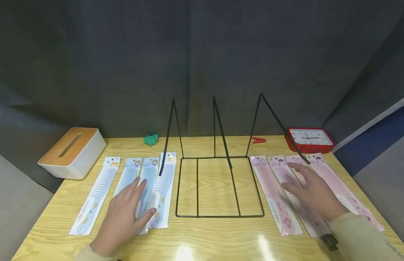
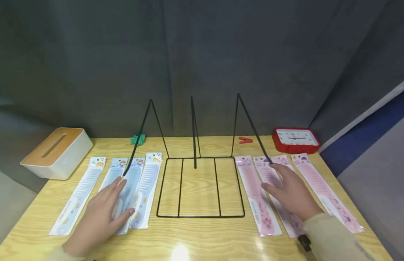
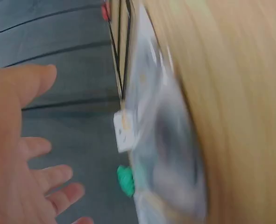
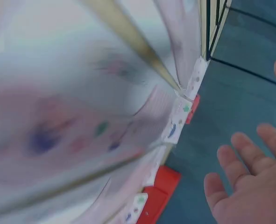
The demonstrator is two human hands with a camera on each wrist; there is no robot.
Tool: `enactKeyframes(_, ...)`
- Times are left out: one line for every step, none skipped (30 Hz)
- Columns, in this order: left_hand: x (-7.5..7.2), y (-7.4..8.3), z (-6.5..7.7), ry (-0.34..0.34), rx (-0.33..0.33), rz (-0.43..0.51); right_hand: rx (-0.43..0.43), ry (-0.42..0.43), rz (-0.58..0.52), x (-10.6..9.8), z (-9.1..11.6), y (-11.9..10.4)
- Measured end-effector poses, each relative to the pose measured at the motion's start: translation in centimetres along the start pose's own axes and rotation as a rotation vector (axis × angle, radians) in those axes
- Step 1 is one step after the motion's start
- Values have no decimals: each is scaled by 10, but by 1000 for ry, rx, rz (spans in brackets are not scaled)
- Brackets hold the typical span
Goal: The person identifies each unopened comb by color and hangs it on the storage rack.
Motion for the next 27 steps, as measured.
enactKeyframes(5, 2, -1, -10, -7, 34, 18, -27, -15, 5, -11, 2)
enactKeyframes(11, 5, -2, -27, -20, 70, 32, -54, -34, 10, -22, 3)
enactKeyframes(17, 7, -3, -44, -34, 104, 37, -77, -51, 16, -33, 4)
enactKeyframes(23, 8, -4, -61, -46, 130, 42, -94, -61, 21, -44, 5)
enactKeyframes(29, 10, -5, -77, -57, 153, 47, -108, -67, 27, -54, 7)
enactKeyframes(34, 12, -7, -88, -64, 176, 48, -118, -74, 32, -64, 8)
enactKeyframes(39, 15, -9, -99, -68, 195, 50, -127, -83, 36, -73, 10)
enactKeyframes(43, 17, -11, -108, -72, 214, 54, -131, -90, 39, -81, 12)
enactKeyframes(48, 20, -13, -119, -74, 231, 56, -132, -89, 42, -89, 14)
enactKeyframes(52, 23, -15, -132, -72, 248, 65, -128, -78, 43, -97, 16)
enactKeyframes(56, 26, -17, -146, -70, 260, 67, -124, -71, 44, -103, 18)
enactKeyframes(60, 29, -19, -163, -68, 271, 70, -120, -58, 44, -109, 19)
enactKeyframes(65, 33, -21, -184, -64, 286, 72, -118, -46, 43, -113, 21)
enactKeyframes(69, 36, -22, -206, -63, 297, 70, -114, -25, 43, -117, 22)
enactKeyframes(73, 39, -23, -230, -59, 309, 66, -114, -3, 42, -120, 23)
enactKeyframes(77, 41, -25, -253, -56, 319, 57, -115, 12, 43, -124, 23)
enactKeyframes(79, 42, -25, -273, -57, 326, 48, -120, 20, 44, -127, 24)
enactKeyframes(81, 43, -26, -292, -61, 333, 45, -126, 28, 46, -130, 25)
enactKeyframes(82, 43, -26, -304, -66, 338, 40, -130, 31, 48, -133, 26)
enactKeyframes(82, 44, -26, -311, -67, 344, 40, -131, 33, 49, -136, 28)
enactKeyframes(82, 44, -27, -314, -66, 348, 43, -130, 33, 50, -138, 30)
enactKeyframes(82, 44, -27, -315, -67, 346, 48, -128, 26, 51, -140, 32)
enactKeyframes(81, 44, -28, -309, -64, 340, 53, -124, 23, 51, -141, 35)
enactKeyframes(81, 44, -29, -302, -61, 334, 60, -116, 17, 52, -143, 38)
enactKeyframes(80, 44, -29, -297, -54, 328, 66, -107, 14, 51, -144, 41)
enactKeyframes(80, 44, -29, -293, -47, 321, 72, -97, 8, 51, -145, 43)
enactKeyframes(81, 44, -30, -291, -41, 311, 79, -88, -5, 50, -145, 45)
Point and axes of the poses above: each hand's wrist, its own z-axis away from the middle knuckle, its own x-axis out of the palm, y = z × x, the point moved 9 cm from there along -z, towards the middle knuckle, and after that the axes turned 4 degrees about -y, right-handed, at the moved point
